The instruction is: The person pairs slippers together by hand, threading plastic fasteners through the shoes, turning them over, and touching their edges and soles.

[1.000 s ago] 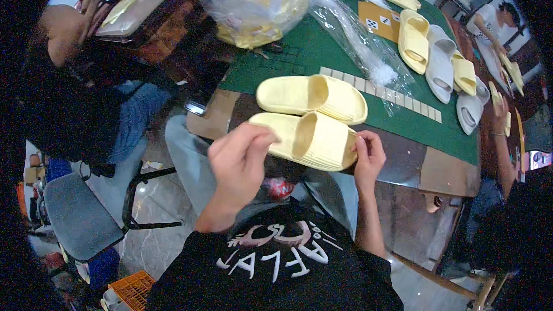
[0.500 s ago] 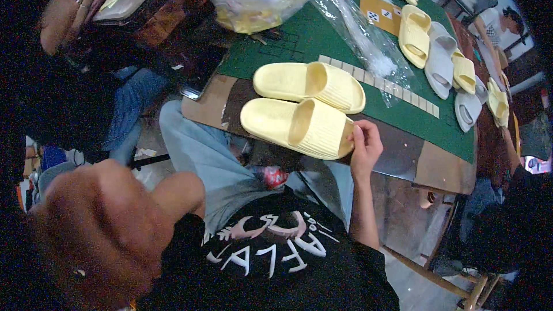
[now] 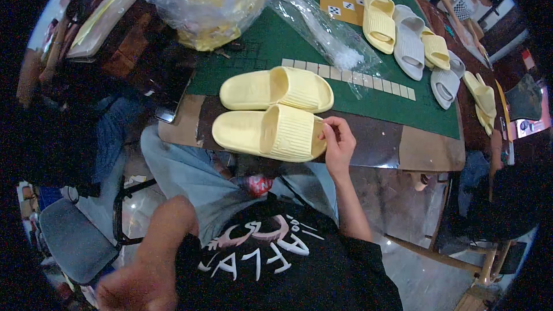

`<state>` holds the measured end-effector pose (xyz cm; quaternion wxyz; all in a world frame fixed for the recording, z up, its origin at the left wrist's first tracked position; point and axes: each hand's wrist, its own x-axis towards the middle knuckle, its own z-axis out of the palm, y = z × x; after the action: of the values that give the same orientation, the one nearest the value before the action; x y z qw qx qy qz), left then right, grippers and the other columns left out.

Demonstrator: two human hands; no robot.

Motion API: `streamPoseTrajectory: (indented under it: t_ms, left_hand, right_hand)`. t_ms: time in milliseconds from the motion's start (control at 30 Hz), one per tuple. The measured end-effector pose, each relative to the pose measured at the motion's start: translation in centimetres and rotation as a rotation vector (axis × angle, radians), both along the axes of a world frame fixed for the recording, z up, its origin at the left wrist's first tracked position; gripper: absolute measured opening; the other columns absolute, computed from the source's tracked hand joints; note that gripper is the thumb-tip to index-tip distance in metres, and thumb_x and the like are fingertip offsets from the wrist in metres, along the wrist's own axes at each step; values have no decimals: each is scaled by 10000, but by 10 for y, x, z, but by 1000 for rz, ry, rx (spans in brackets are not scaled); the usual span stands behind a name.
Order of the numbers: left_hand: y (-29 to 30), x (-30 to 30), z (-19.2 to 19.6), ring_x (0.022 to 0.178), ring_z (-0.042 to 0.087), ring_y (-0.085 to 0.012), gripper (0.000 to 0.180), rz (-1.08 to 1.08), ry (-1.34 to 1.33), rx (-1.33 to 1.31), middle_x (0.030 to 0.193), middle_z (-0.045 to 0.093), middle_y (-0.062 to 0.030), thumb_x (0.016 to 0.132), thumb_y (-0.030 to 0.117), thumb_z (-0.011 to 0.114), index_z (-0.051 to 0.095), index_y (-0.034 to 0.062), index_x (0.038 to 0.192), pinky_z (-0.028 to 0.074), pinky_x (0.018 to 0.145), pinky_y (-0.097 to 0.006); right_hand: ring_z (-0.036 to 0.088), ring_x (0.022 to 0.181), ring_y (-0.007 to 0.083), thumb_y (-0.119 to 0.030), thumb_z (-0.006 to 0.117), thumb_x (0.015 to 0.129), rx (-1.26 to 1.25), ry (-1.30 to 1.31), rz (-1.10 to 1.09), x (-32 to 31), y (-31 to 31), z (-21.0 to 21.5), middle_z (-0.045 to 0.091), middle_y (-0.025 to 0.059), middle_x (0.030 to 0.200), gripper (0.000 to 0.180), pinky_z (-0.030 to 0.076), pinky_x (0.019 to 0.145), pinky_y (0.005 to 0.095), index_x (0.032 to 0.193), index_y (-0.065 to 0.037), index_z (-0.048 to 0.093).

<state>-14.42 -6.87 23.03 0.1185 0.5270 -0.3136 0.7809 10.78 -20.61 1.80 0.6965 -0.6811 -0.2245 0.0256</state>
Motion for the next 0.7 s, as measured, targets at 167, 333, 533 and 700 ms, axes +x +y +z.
streamPoseTrajectory:
  t_ms: [167, 333, 533, 700]
  left_hand:
    - [-4, 34, -9, 726, 494, -148, 184, -19, -331, -303, 904, 552, -30, 904, 152, 533, 567, 88, 1073, 414, 587, -295]
    - [-7, 54, 8, 588, 382, -121, 92, -737, 378, -680, 792, 498, 52, 908, 132, 473, 564, 141, 902, 299, 545, -287]
    - [6, 76, 24, 564, 412, -154, 91, -870, 427, -640, 743, 507, 26, 898, 139, 494, 570, 117, 855, 324, 528, -304]
    - [5, 98, 26, 541, 442, -187, 114, -1057, 506, -532, 695, 516, -1, 887, 145, 514, 577, 92, 808, 350, 512, -320]
  right_hand:
    - [526, 683, 61, -17, 548, 885, -47, -20, -29, 4, -8, -6, 566, 2, 773, 54, 428, 622, 202, 906, 9, 591]
    - [492, 675, 53, -26, 521, 914, -23, -25, -20, 9, -17, -16, 540, -2, 793, 68, 400, 615, 190, 939, 7, 575]
    - [493, 653, 58, -37, 538, 912, 8, -7, 8, -6, 11, 33, 537, -1, 774, 59, 400, 604, 190, 930, 1, 580]
    - [502, 658, 57, -36, 539, 911, -30, 18, 5, 18, -15, -31, 551, 6, 789, 64, 410, 609, 189, 937, 5, 580]
